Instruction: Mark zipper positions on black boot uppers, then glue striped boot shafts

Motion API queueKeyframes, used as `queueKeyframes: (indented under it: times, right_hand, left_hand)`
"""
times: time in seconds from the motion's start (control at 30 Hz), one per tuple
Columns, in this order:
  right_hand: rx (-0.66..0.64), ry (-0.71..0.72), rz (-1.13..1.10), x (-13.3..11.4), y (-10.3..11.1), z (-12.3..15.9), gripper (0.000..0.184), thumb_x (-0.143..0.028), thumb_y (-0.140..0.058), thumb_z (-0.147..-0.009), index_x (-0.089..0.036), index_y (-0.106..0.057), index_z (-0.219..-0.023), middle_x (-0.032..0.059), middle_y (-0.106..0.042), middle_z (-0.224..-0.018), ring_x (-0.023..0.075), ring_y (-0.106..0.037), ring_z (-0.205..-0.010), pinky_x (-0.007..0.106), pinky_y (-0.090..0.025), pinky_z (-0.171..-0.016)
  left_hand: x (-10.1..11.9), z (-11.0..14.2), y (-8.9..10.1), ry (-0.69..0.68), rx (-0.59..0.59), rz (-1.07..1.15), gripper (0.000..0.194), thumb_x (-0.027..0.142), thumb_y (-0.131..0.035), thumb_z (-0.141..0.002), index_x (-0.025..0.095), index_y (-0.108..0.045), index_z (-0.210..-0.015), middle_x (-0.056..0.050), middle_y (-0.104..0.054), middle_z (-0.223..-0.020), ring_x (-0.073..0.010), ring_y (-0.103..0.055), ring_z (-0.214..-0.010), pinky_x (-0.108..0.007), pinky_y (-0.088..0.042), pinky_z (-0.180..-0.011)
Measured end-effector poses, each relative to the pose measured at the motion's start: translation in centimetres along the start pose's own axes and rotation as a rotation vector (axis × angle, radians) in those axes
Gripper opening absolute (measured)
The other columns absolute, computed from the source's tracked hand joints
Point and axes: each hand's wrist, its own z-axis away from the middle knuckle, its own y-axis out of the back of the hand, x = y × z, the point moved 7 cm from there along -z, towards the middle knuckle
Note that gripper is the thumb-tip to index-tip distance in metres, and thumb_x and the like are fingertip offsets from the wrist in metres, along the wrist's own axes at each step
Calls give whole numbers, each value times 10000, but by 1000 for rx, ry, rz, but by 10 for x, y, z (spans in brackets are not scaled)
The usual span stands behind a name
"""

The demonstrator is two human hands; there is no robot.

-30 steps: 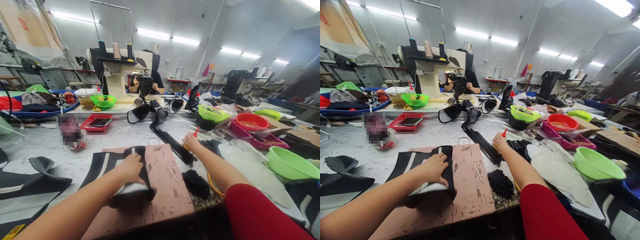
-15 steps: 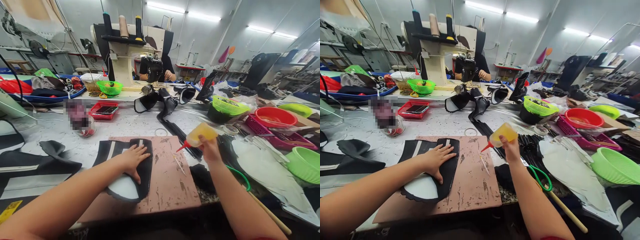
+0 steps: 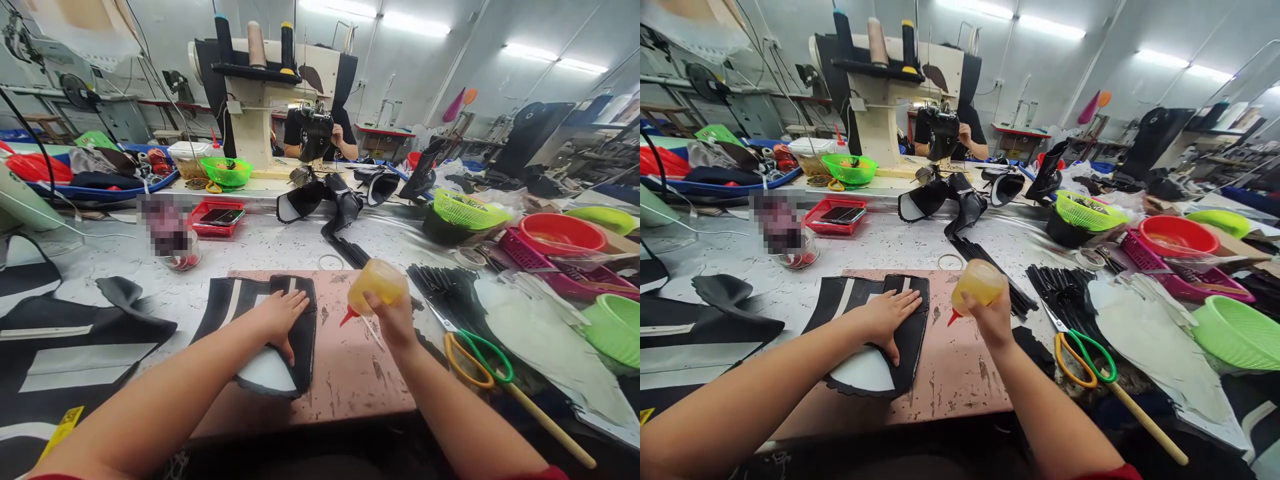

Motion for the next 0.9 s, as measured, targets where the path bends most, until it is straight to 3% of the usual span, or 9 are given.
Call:
queueKeyframes:
  times: [0.13,0.3,0.53,0.67,0.9]
  right_hand:
    - [145,-222,-315,25,8,2,469,-431,-745,-512,-227,-576,-899,4,-609,-796,144,-574,-673,215,-427,-455]
    - [-24,-431,-542,41,3,0,425,-355,-753,-503,-234,-594,-878,-37,-643,-768,72,-536,-541,161,-349,-389]
    - [32,-432,-427,56,9,-5,431,-346,-809,-416,-207,-575,-751,-59,-597,-625,48,-436,-423,169,-320,-349]
    - [-47,-428,-343,47,12,-9,392,-297,-777,-451,-204,-571,-771,-61,-567,-624,49,-432,-438,183,-358,-390]
    - [-104,-268,60,26,17,-24,533,-328,-773,-464,-186,-553,-928,-23,-553,-702,86,-446,-521,176,-261,-357]
  left_hand:
    - [-1,-1,-1,1,27,33,1287,629,-697,-394,87,-95,-1394,-177,-28,-1446,-305,-82,-1339,-452,-103,-1075]
    - [0,-1,0,-4,5,39,1276,620,-694,-409,92,-81,-1395,-170,-4,-1447,-293,-57,-1343,-447,-95,-1078]
    - [0,-2,-1,-4,-4,12,1261,619,-683,-435,83,-64,-1394,-165,-3,-1448,-289,-57,-1344,-463,-98,-1074]
    - [0,-2,0,-9,0,57,1272,607,-703,-414,88,-81,-1394,-169,-10,-1448,-304,-58,-1341,-468,-92,-1075]
    - [1,-2,1,-9,17,108,1300,612,-721,-368,110,-102,-1395,-175,-20,-1449,-335,-48,-1334,-477,-79,-1074]
